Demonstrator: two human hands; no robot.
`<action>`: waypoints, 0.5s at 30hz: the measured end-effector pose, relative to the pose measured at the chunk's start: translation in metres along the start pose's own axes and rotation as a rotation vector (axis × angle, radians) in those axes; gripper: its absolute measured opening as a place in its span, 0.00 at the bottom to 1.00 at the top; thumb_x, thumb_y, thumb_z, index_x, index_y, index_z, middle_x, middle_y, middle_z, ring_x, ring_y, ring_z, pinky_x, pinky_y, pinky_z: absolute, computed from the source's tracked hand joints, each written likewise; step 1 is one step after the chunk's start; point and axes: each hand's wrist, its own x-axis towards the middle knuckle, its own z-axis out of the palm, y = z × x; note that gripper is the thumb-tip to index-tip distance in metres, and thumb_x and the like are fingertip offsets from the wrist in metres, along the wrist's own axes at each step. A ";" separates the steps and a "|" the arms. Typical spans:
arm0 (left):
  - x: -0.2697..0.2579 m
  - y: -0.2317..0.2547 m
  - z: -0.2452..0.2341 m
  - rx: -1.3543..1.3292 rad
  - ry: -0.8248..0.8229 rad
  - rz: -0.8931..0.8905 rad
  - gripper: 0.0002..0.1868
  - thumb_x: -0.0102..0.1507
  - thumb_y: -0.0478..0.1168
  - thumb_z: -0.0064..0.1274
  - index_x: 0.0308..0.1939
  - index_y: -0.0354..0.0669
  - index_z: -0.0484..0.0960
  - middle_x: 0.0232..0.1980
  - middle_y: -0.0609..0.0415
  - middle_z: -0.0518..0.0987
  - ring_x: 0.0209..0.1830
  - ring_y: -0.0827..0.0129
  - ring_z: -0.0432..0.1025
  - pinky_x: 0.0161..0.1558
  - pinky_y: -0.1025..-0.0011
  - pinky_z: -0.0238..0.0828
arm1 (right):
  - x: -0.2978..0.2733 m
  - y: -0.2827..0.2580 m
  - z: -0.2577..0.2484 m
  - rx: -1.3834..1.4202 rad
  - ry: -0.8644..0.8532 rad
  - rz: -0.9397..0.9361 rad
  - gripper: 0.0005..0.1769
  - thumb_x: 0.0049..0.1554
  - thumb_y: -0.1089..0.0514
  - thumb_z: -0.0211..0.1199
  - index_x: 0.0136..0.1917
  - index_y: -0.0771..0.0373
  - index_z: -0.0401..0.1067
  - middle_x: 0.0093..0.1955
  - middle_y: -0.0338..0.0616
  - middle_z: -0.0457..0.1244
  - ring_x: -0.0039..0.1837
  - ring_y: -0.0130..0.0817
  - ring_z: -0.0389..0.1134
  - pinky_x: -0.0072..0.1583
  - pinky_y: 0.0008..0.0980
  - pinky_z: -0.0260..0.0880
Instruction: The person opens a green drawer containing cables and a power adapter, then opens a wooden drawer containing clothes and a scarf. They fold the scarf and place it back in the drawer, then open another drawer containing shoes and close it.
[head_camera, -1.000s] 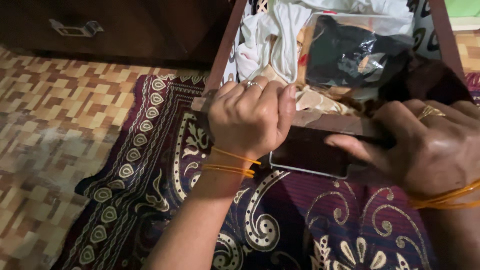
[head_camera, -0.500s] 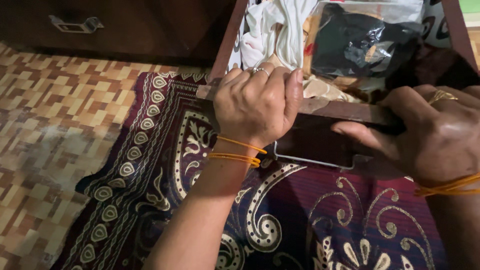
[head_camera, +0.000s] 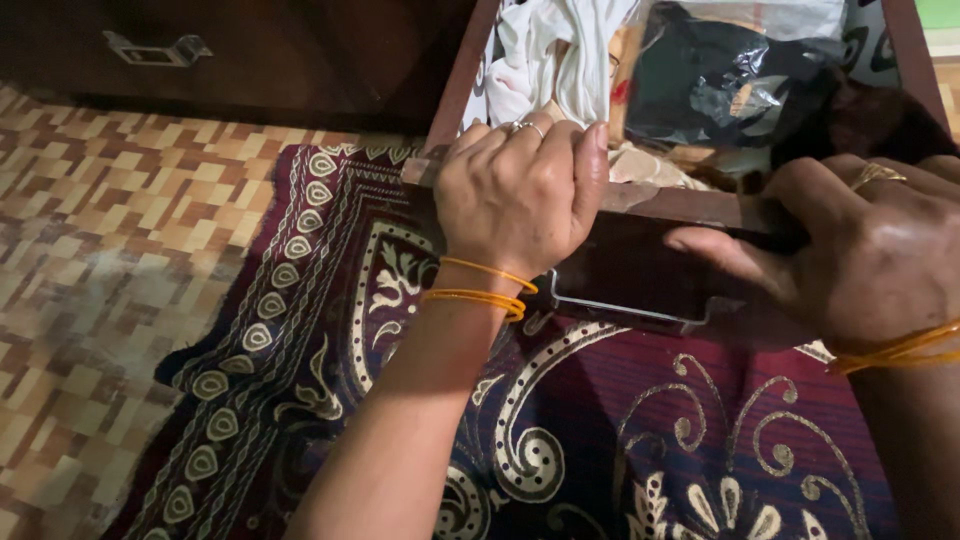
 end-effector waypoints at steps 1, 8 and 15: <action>0.001 0.000 0.000 -0.003 0.007 0.001 0.19 0.73 0.44 0.45 0.32 0.41 0.85 0.31 0.52 0.81 0.23 0.62 0.74 0.33 0.65 0.67 | -0.001 0.000 0.002 -0.035 -0.001 -0.002 0.33 0.47 0.27 0.71 0.27 0.57 0.70 0.21 0.38 0.60 0.21 0.24 0.59 0.31 0.26 0.62; -0.005 -0.001 0.005 0.009 0.023 0.000 0.18 0.73 0.44 0.46 0.32 0.43 0.83 0.32 0.53 0.80 0.25 0.60 0.73 0.36 0.63 0.67 | -0.005 0.003 0.010 0.146 0.054 0.000 0.32 0.51 0.30 0.73 0.34 0.62 0.71 0.27 0.43 0.62 0.28 0.31 0.65 0.35 0.28 0.67; 0.002 0.002 -0.003 -0.004 0.002 -0.016 0.17 0.73 0.44 0.45 0.33 0.44 0.83 0.32 0.55 0.80 0.25 0.64 0.72 0.34 0.65 0.65 | 0.006 -0.006 -0.015 -0.045 0.001 -0.013 0.32 0.48 0.25 0.68 0.29 0.56 0.73 0.23 0.37 0.62 0.24 0.27 0.62 0.34 0.26 0.64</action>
